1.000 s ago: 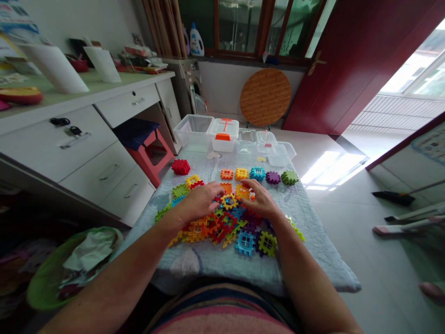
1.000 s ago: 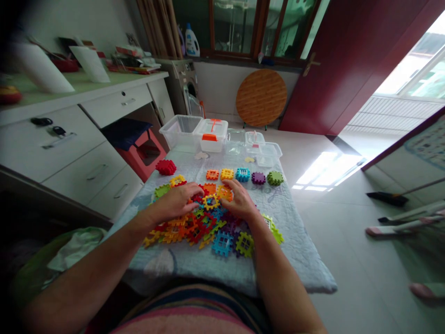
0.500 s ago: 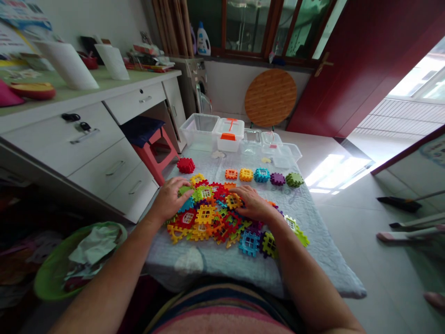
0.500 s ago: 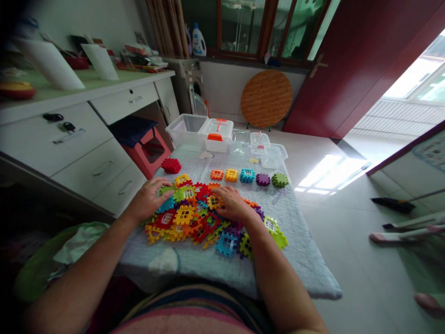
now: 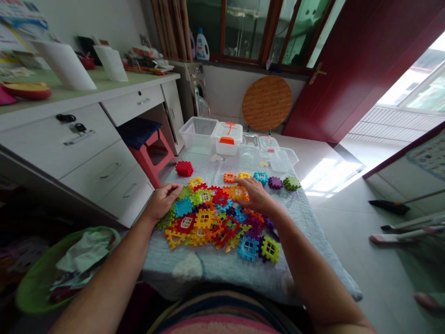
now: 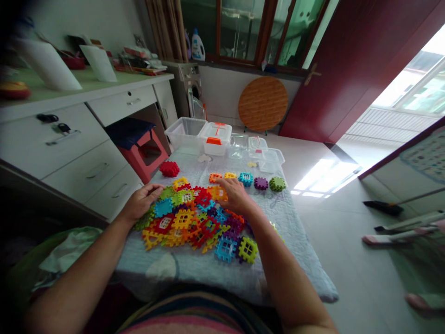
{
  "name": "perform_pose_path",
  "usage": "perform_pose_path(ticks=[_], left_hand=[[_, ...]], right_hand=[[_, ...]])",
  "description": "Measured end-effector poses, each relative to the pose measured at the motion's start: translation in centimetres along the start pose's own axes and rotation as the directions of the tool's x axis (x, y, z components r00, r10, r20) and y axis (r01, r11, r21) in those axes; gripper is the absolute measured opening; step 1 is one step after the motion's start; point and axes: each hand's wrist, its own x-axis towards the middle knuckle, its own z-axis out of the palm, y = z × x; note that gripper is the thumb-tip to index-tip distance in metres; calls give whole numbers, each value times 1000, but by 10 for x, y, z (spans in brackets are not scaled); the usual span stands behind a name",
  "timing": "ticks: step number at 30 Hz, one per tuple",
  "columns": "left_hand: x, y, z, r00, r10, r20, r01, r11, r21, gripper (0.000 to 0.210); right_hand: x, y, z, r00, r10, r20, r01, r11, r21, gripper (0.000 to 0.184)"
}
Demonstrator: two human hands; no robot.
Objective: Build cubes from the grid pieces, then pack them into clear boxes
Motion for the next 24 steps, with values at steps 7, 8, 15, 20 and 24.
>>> perform_pose_path(ticks=[7, 8, 15, 20, 24], left_hand=[[-2, 5, 0, 1000, 0, -19, 0, 1000, -5, 48], [-2, 6, 0, 1000, -1, -21, 1, 1000, -11, 48], [-4, 8, -2, 1000, -22, -17, 21, 999, -49, 47], [-4, 8, -2, 1000, -9, -24, 8, 1000, -29, 45], [-4, 9, -2, 1000, -3, -29, 2, 1000, -24, 44]], right_hand=[[48, 45, -29, 973, 229, -30, -230, 946, -228, 61], [52, 49, -27, 969, 249, -7, -243, 939, -243, 61], [59, 60, -12, 942, 315, 119, -270, 918, -289, 68], [60, 59, -8, 937, 323, 134, -270, 912, -307, 70], [62, 58, -7, 936, 330, 125, -279, 909, -308, 72]])
